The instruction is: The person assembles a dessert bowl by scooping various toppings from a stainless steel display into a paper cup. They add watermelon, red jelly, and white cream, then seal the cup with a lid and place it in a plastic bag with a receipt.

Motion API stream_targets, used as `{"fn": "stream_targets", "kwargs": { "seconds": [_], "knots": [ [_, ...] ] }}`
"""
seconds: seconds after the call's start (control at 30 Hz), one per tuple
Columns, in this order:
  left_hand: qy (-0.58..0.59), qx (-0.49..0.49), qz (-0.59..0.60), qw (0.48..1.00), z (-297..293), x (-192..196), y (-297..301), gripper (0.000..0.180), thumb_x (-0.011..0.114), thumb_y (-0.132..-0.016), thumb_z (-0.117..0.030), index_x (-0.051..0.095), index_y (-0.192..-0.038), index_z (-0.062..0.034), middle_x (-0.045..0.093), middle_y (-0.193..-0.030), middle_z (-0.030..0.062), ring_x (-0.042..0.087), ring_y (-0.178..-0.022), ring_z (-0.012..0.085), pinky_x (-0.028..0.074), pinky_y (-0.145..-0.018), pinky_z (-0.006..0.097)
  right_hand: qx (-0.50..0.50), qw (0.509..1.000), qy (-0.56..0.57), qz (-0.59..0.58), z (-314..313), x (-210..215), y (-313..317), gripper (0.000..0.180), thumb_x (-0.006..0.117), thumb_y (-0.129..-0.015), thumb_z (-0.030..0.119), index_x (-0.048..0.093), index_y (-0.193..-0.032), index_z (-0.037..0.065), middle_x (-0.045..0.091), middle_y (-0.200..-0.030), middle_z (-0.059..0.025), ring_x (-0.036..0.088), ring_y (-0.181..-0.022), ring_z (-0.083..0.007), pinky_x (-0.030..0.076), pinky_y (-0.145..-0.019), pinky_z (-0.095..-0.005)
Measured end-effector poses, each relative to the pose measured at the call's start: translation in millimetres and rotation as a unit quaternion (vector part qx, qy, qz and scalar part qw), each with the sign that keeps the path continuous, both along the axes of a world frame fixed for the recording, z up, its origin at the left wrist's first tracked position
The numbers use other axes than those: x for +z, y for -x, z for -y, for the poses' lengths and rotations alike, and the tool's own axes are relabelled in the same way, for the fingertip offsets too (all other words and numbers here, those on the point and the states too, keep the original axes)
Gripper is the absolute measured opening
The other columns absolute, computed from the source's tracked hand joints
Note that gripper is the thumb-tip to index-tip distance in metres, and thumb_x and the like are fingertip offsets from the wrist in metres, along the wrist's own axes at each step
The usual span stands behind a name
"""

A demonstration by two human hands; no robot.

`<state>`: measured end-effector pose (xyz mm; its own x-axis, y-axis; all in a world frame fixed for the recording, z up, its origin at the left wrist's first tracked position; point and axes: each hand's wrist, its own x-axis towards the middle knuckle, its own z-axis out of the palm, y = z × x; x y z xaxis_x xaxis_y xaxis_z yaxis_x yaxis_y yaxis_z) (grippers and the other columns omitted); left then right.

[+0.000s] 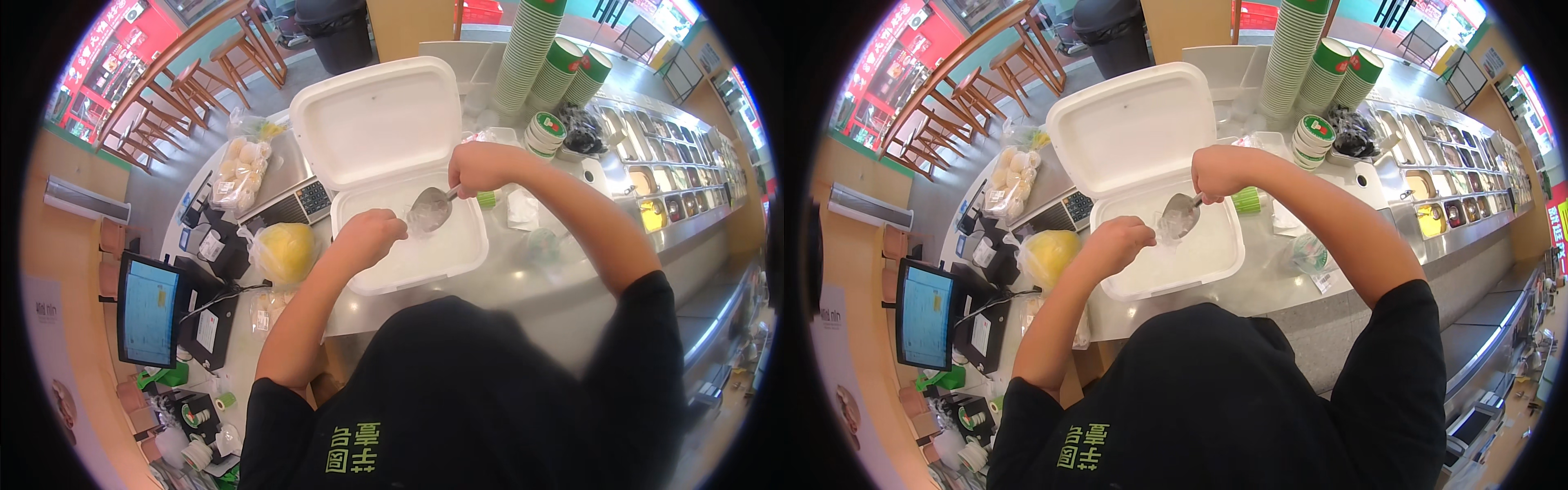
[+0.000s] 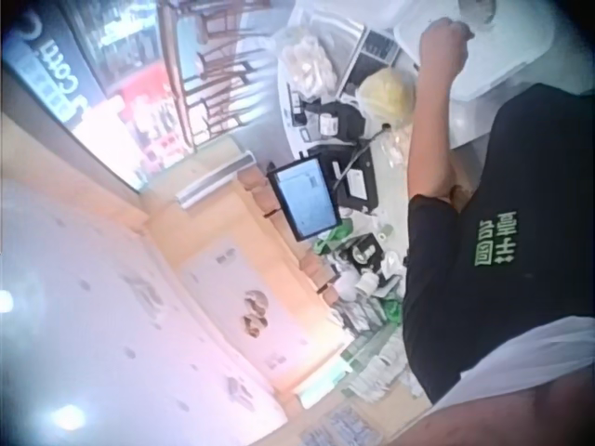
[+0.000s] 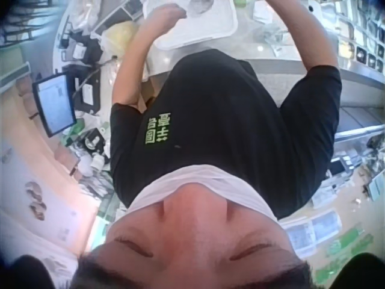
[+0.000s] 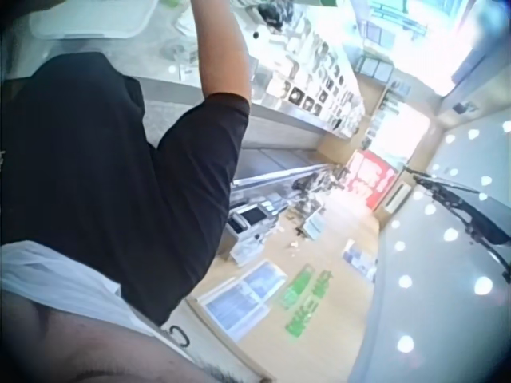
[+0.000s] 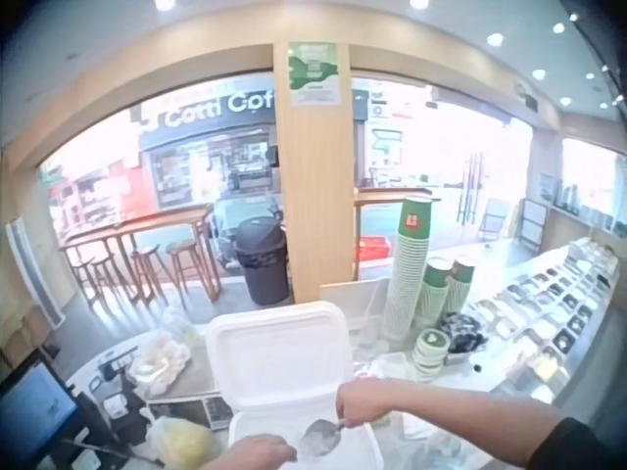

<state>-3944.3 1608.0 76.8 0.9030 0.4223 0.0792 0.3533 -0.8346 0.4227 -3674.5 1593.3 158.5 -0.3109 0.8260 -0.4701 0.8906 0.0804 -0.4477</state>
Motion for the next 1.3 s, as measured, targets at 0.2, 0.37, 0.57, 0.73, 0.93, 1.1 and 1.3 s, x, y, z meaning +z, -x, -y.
{"fn": "stream_targets", "kwargs": {
  "seconds": [0.2,0.37,0.57,0.73,0.93,1.1,1.3],
  "knots": [
    [-0.025,-0.01,0.021,0.999,0,-4,4,0.009,0.06,-0.081,-0.006,0.068,-0.086,-0.0062,0.064,-0.084,0.0092,0.063,-0.085,0.0284,0.052,-0.075,0.038,0.028,0.999,0.002,0.034,-4,6,1,0.018,0.068,-0.07,0.008,0.072,-0.086,0.0,0.069,-0.066,-0.0071,0.066,-0.066,-0.0207,0.051,-0.062,-0.0364],
    [-0.029,0.022,0.077,0.996,1,-9,14,0.01,0.061,-0.078,-0.002,0.067,-0.084,-0.0068,0.065,-0.082,0.0081,0.064,-0.083,0.0275,0.052,-0.072,0.037,0.007,1.0,0.01,0.028,-3,22,2,0.024,0.07,-0.072,0.011,0.074,-0.095,0.003,0.071,-0.081,-0.0116,0.067,-0.078,-0.0251,0.051,-0.071,-0.0358],
    [-0.062,0.06,0.118,0.989,3,-12,29,0.009,0.061,-0.077,-0.002,0.067,-0.082,-0.0075,0.064,-0.078,0.0076,0.063,-0.078,0.027,0.052,-0.071,0.038,-0.028,0.999,0.005,0.038,-4,13,-21,0.023,0.069,-0.069,0.01,0.075,-0.089,0.003,0.069,-0.075,-0.0129,0.064,-0.07,-0.0246,0.049,-0.065,-0.037],
    [-0.113,0.136,0.177,0.968,-4,38,47,0.007,0.067,-0.076,-0.003,0.066,-0.082,-0.0063,0.062,-0.075,0.008,0.062,-0.073,0.0271,0.05,-0.065,0.037,0.045,0.994,-0.024,0.1,5,-153,1,0.019,0.066,-0.068,0.015,0.073,-0.078,0.001,0.067,-0.075,-0.0217,0.065,-0.071,-0.037,0.051,-0.069,-0.0453],
    [-0.136,0.161,0.172,0.962,4,59,74,0.013,0.07,-0.073,0.0,0.067,-0.085,-0.003,0.065,-0.078,0.0097,0.062,-0.071,0.0287,0.05,-0.063,0.037,-0.072,0.992,-0.071,-0.076,43,-243,47,0.028,0.069,-0.072,0.018,0.074,-0.095,0.003,0.07,-0.09,-0.0185,0.067,-0.083,-0.0348,0.054,-0.077,-0.0403],
    [-0.128,0.164,0.189,0.96,7,48,86,0.013,0.069,-0.073,0.0,0.067,-0.085,-0.0023,0.064,-0.079,0.0102,0.063,-0.074,0.0284,0.051,-0.065,0.037,-0.196,0.969,0.053,-0.139,50,-203,29,0.029,0.075,-0.071,0.014,0.074,-0.098,0.003,0.071,-0.085,-0.0159,0.067,-0.076,-0.0273,0.053,-0.073,-0.0374],
    [-0.123,0.153,0.174,0.965,10,46,90,0.012,0.066,-0.075,0.0,0.067,-0.086,-0.005,0.064,-0.08,0.0089,0.063,-0.078,0.0276,0.05,-0.069,0.038,-0.249,0.949,0.055,-0.184,58,-190,29,0.026,0.073,-0.073,0.009,0.074,-0.098,0.001,0.07,-0.077,-0.0114,0.063,-0.065,-0.0186,0.051,-0.063,-0.0332]
  ]
}}
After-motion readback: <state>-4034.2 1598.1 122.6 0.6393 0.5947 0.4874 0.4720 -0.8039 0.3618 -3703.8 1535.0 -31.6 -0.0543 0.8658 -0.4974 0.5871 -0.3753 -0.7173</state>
